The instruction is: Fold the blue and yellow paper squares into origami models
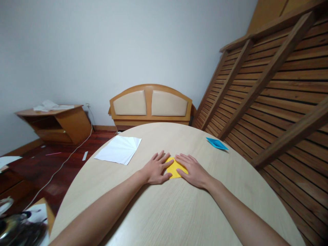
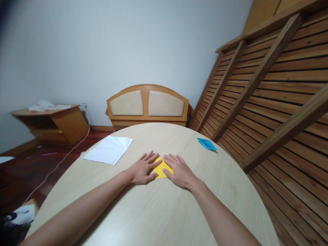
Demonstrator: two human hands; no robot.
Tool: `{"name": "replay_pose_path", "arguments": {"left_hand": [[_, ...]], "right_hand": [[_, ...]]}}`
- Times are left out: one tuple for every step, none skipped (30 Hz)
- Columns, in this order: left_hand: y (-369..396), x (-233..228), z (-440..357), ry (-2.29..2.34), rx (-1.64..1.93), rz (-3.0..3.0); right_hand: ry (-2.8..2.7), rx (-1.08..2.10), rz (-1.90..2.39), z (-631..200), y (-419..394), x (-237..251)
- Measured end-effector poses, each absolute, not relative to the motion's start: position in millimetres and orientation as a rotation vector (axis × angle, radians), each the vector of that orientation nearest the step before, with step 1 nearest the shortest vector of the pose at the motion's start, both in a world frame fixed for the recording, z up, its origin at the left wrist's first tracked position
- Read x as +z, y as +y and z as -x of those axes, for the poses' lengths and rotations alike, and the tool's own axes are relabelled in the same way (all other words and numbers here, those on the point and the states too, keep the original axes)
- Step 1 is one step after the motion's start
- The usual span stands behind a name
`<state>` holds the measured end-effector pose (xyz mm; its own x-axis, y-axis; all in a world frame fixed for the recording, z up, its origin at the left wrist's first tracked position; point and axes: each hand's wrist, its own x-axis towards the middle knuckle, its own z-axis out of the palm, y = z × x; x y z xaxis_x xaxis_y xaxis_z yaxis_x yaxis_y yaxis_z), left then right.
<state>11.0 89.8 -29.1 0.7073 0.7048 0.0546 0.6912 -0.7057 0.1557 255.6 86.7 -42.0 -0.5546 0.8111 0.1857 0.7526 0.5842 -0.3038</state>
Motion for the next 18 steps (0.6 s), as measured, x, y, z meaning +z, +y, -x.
{"name": "replay_pose_path", "arguments": {"left_hand": [[89.9,-29.3,-11.4,1.085,0.182,-2.803],[90.1,-29.7,-11.9,1.023,0.195,-2.814],[90.3,-30.2,-12.4,0.971,0.203,-2.818],[90.5,-30.9,-12.8,0.937,0.21,-2.816],[90.7,-31.6,-13.2,0.925,0.215,-2.811],[90.8,-32.3,-13.6,0.929,0.222,-2.807],[90.8,-32.9,-14.0,0.94,0.226,-2.805],[90.8,-33.3,-14.4,0.953,0.227,-2.805],[90.7,-33.5,-14.8,0.967,0.225,-2.804],[90.5,-33.5,-15.3,0.981,0.221,-2.805],[90.2,-33.3,-15.9,0.996,0.22,-2.807],[90.0,-33.1,-16.4,1.01,0.222,-2.81],[89.7,-32.8,-16.9,1.022,0.228,-2.813],[89.4,-32.5,-17.3,1.031,0.235,-2.816],[89.1,-32.3,-17.6,1.036,0.24,-2.82],[88.8,-32.1,-17.6,1.037,0.242,-2.824],[88.6,-32.0,-17.5,1.038,0.241,-2.828],[88.4,-31.9,-17.2,1.038,0.239,-2.832]], "right_hand": [[-2.54,0.317,1.269,-253.0,86.2,-43.7],[-2.56,0.354,1.273,-251.3,86.1,-45.5],[-2.572,0.381,1.286,-250.5,86.6,-47.4],[-2.578,0.398,1.303,-250.6,87.5,-49.1],[-2.58,0.406,1.321,-251.7,88.7,-50.3],[-2.579,0.411,1.336,-253.5,90.1,-51.1],[-2.576,0.414,1.347,-256.1,91.5,-51.4],[-2.573,0.416,1.352,-259.3,92.9,-51.1],[-2.569,0.415,1.355,-263.1,94.3,-50.5],[-2.566,0.411,1.354,-267.3,95.6,-49.5],[-2.567,0.402,1.35,-271.9,96.8,-48.1],[-2.566,0.382,1.35,-276.7,97.9,-46.6],[-2.568,0.355,1.348,-281.5,98.9,-44.9],[-2.571,0.322,1.342,-285.9,99.6,-43.1],[-2.573,0.286,1.329,-289.7,100.2,-41.3],[-2.572,0.248,1.311,-292.5,100.5,-39.6],[-2.566,0.211,1.29,-294.1,100.4,-38.1],[-2.552,0.179,1.266,-294.2,100.0,-37.1]]}}
